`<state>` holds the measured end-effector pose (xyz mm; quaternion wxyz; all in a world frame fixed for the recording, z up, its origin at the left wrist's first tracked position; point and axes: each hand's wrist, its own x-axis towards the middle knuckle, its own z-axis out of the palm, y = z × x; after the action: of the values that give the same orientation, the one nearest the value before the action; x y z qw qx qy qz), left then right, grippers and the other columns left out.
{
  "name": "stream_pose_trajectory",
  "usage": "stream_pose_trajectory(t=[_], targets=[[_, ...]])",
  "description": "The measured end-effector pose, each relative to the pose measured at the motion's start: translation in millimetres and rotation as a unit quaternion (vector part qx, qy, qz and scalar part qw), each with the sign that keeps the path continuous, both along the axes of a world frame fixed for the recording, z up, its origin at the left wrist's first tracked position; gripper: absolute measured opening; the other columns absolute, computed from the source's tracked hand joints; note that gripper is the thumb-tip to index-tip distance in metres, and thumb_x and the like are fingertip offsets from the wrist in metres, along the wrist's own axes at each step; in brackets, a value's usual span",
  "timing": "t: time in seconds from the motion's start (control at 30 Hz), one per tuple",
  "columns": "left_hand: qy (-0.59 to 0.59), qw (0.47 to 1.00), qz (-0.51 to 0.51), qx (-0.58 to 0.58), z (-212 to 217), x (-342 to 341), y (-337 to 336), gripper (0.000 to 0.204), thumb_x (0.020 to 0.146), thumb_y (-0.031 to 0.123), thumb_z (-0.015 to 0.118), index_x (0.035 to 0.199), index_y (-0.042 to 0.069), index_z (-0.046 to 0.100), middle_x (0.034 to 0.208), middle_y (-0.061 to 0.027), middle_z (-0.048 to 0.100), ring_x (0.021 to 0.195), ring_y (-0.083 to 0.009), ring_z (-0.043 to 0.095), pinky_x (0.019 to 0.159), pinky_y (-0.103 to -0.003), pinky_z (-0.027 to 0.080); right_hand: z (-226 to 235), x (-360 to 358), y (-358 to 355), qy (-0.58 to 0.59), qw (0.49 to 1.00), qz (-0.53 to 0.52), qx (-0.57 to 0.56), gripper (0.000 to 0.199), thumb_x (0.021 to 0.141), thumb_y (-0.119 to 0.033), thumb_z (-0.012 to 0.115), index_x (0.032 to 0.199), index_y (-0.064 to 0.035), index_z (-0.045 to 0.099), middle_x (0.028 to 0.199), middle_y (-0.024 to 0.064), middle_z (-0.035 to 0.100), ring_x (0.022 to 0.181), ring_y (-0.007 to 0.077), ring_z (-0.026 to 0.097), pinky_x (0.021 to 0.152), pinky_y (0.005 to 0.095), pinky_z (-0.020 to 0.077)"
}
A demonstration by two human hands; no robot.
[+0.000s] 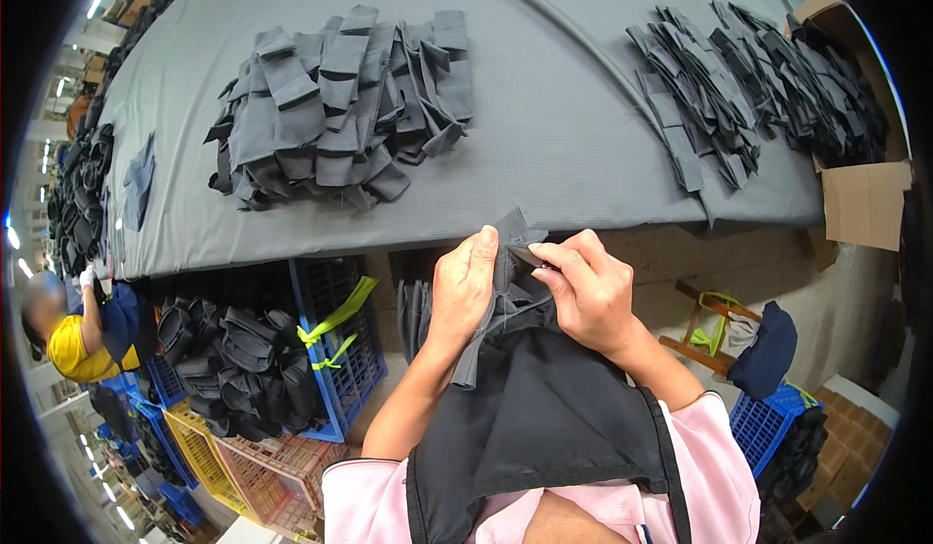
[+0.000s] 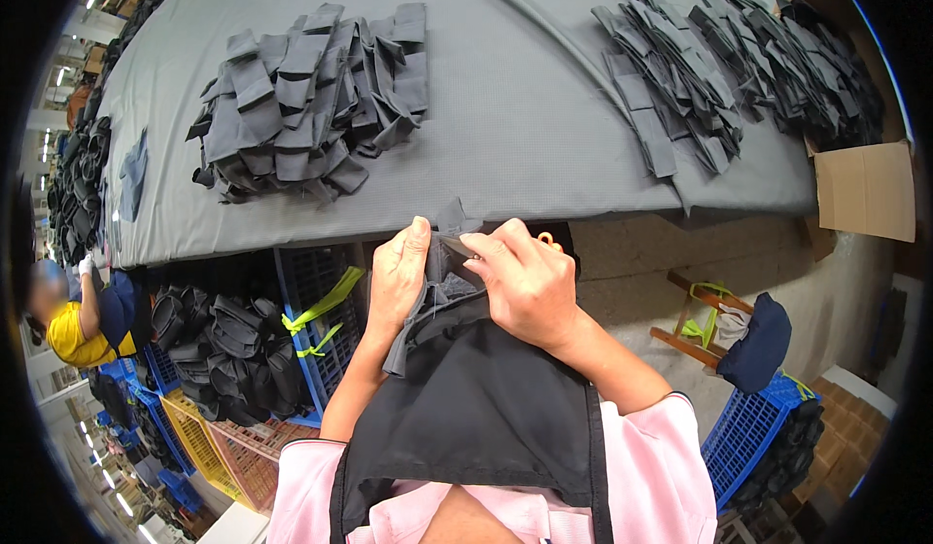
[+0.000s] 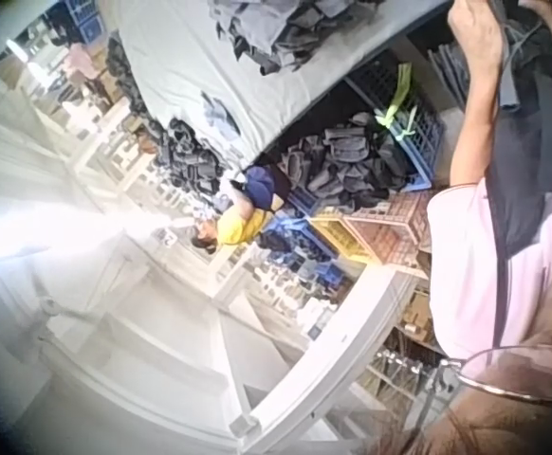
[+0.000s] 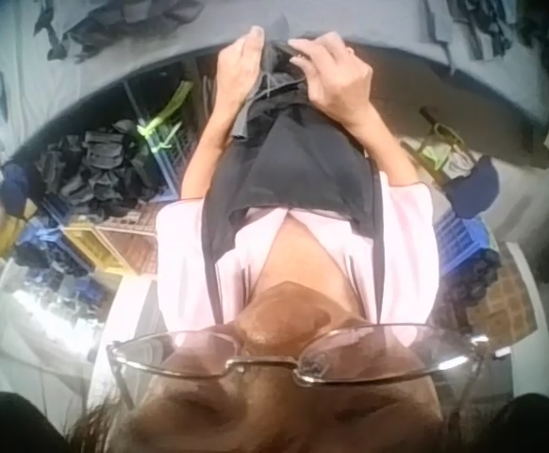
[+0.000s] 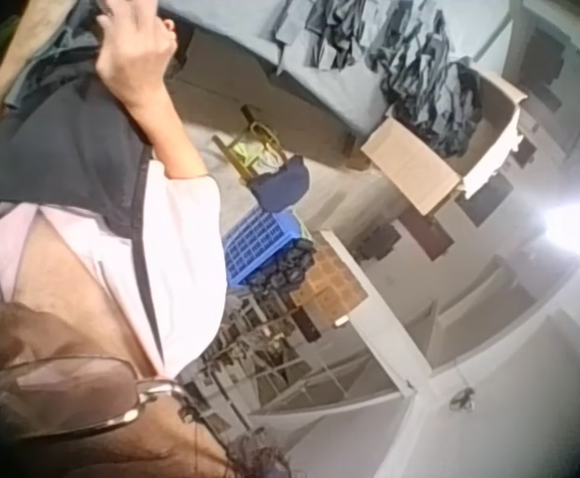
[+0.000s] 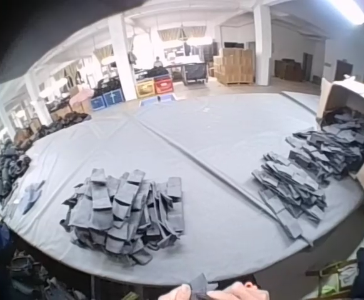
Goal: The person is using small snips/scissors to trim excess threads and material from pre-cut black fabric components in a manufacturing environment.
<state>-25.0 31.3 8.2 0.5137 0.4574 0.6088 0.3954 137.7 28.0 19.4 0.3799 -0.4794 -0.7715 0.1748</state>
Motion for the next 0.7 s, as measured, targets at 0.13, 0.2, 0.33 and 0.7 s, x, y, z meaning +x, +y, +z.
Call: stream_pose_trajectory(t=[0.13,0.2,0.33,0.7], targets=[[-0.034,0.999,-0.021,-0.025,-3.0,-2.9,0.2,0.046,0.099,0.037,0.047,0.07,0.001,0.045,0.062,0.004,0.036,0.061,-0.006,0.032,0.053,-0.025,0.031,6.0,2.7,2.0,0.128,0.988,-0.008,-0.082,0.024,0.071,-0.002,0.071,0.094,-0.0042,0.065,0.075,0.0052,0.054,0.057,0.0208,0.056,0.051,0.0298,0.0459],[-0.054,0.997,-0.041,-0.042,-13.3,-9.3,2.1,0.046,0.099,0.037,0.047,0.071,0.0,0.047,0.063,0.0048,0.038,0.062,-0.0057,0.033,0.054,-0.024,0.032,5.4,8.0,8.4,0.097,0.99,0.018,-0.099,0.024,0.07,-0.001,0.071,0.093,-0.0046,0.065,0.076,0.005,0.054,0.057,0.021,0.056,0.051,0.0302,0.0455],[-0.104,0.982,-0.079,-0.136,-3.3,-14.9,7.2,0.046,0.098,0.039,0.048,0.076,0.0,0.056,0.068,0.006,0.048,0.065,-0.0046,0.04,0.058,-0.022,0.037,16.1,20.0,20.5,0.033,0.991,0.087,-0.097,0.026,0.067,0.002,0.071,0.093,-0.0032,0.067,0.075,0.0065,0.057,0.063,0.0199,0.057,0.056,0.0301,0.0463],[-0.141,0.95,-0.17,-0.22,1.4,-21.8,10.3,0.046,0.097,0.039,0.049,0.077,-0.001,0.061,0.068,0.004,0.053,0.062,-0.0042,0.041,0.057,-0.023,0.037,27.1,30.3,54.3,-0.12,0.946,0.299,0.045,0.026,0.065,-0.008,0.071,0.09,-0.0108,0.066,0.078,-0.0022,0.059,0.072,0.0182,0.053,0.061,0.0315,0.0399]])
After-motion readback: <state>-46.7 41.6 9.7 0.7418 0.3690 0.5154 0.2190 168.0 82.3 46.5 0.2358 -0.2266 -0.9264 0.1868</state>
